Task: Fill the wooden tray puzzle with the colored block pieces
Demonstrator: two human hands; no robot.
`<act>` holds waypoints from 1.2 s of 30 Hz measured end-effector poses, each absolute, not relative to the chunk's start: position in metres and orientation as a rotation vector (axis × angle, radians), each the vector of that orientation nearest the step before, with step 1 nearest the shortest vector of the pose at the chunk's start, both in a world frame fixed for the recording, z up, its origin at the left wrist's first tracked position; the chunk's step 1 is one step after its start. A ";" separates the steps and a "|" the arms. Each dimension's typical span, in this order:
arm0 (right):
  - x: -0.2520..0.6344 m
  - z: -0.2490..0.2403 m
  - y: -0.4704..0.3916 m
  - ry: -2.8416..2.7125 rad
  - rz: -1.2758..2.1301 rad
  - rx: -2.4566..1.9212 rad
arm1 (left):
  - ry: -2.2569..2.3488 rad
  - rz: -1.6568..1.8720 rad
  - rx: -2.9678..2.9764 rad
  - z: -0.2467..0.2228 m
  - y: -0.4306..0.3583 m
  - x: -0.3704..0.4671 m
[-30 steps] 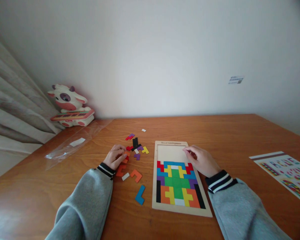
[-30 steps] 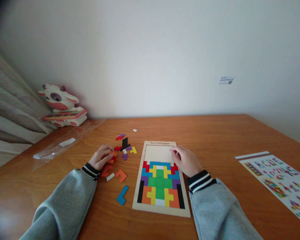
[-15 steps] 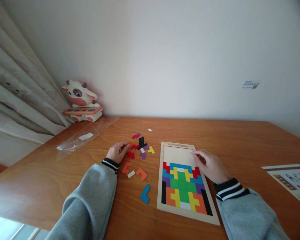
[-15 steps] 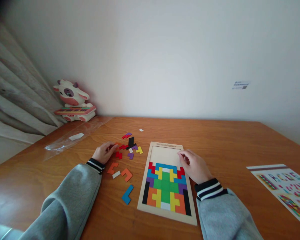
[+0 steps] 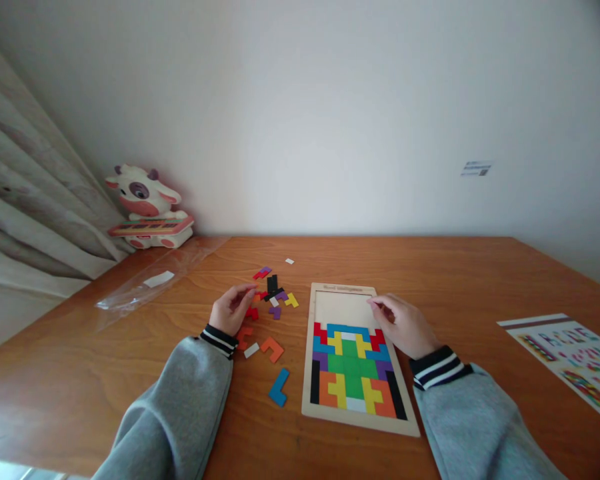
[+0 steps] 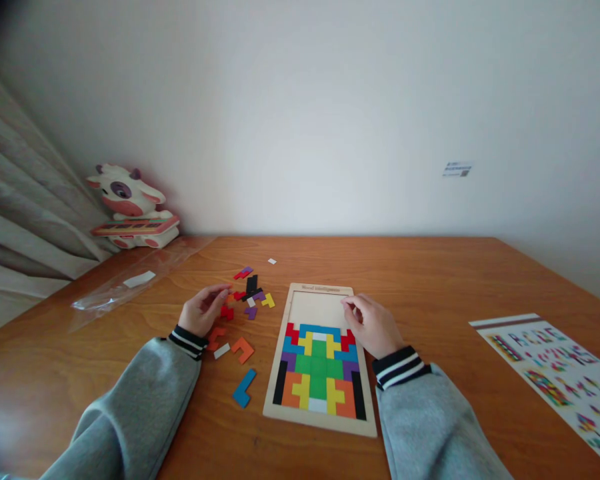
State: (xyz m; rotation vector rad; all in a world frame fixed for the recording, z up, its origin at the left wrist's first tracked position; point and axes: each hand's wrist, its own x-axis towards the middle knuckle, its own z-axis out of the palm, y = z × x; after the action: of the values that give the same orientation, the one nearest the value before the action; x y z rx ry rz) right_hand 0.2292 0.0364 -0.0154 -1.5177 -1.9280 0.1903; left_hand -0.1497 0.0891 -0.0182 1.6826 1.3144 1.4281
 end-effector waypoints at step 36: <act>0.229 -0.013 0.035 -1.966 0.231 -1.533 | 1.575 0.993 2.683 -0.014 0.087 -0.134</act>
State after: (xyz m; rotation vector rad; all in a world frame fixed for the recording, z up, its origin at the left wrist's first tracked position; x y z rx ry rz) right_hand 0.2289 0.0347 -0.0130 -1.5328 -1.9662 0.2309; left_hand -0.1340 0.0868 -0.0142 2.6834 1.5754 0.9935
